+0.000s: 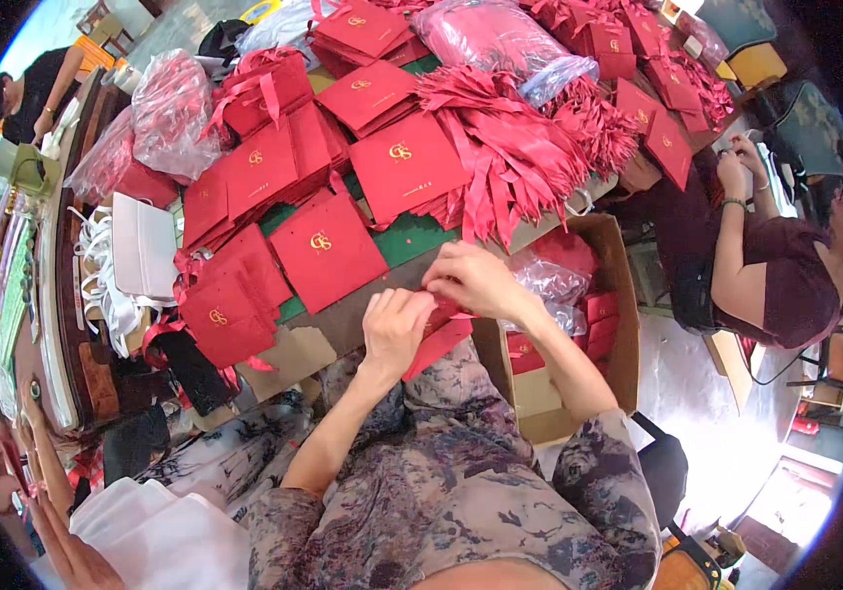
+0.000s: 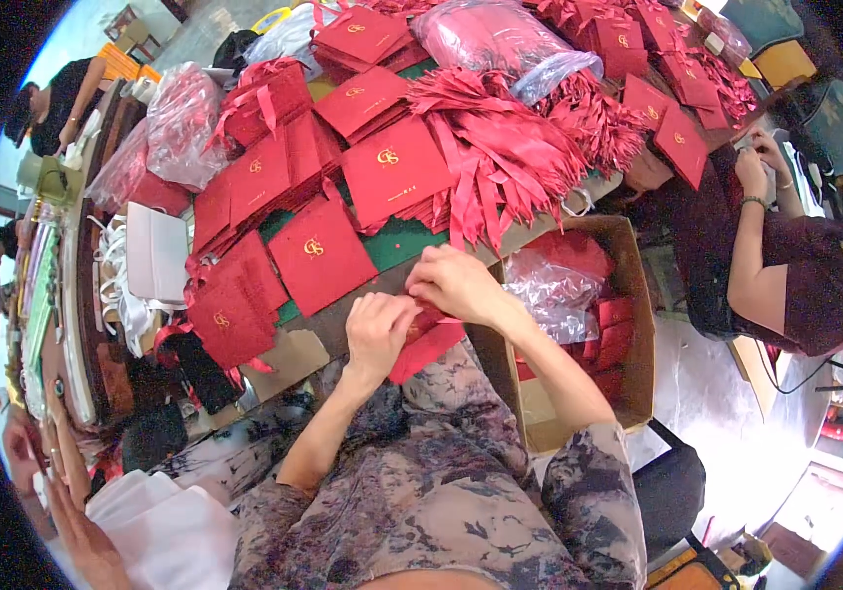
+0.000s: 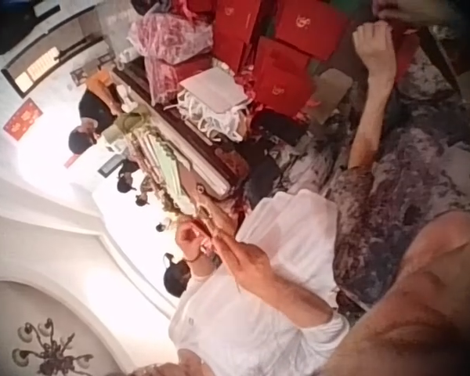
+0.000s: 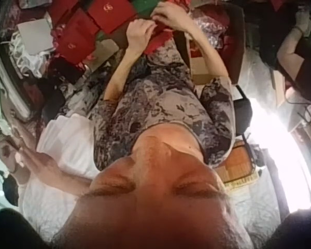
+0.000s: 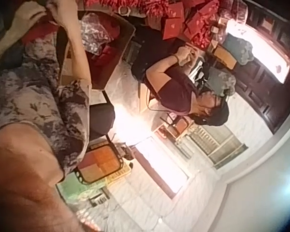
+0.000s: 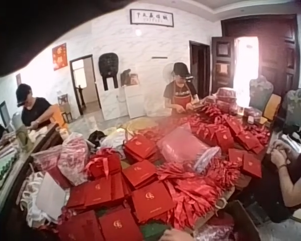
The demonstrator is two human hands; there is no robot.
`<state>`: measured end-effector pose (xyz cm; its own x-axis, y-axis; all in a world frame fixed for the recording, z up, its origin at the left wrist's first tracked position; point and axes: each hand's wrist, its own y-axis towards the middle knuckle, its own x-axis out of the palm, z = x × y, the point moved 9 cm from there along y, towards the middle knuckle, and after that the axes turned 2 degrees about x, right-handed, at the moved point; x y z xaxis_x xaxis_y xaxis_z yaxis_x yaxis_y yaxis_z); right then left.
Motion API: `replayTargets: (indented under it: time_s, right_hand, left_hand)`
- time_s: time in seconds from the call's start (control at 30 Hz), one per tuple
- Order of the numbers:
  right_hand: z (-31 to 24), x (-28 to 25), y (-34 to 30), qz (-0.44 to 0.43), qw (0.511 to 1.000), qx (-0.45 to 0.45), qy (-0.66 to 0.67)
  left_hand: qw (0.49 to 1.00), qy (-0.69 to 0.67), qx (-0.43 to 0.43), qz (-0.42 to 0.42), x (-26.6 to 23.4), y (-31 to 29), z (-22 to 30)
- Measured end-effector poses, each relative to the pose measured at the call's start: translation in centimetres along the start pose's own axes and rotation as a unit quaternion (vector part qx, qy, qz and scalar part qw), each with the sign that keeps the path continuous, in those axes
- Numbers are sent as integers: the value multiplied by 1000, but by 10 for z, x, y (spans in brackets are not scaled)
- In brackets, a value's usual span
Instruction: The person assembles gift bags by attaching ribbon handles, folding the red bags, and placing the completed bags into a box by hand.
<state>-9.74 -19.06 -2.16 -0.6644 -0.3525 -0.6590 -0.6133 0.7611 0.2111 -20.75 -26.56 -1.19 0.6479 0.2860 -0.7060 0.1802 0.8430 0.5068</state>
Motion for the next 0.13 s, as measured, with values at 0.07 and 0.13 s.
replayTargets:
  time_s: [0.07,0.13]
  right_hand:
    - [11,17,4,-141,989,32,-26]
    - [11,21,12,-204,978,38,2]
  left_hand:
    - [1000,-14,27,-5,2,-2,1]
    - [998,-24,53,-10,5,-5,0]
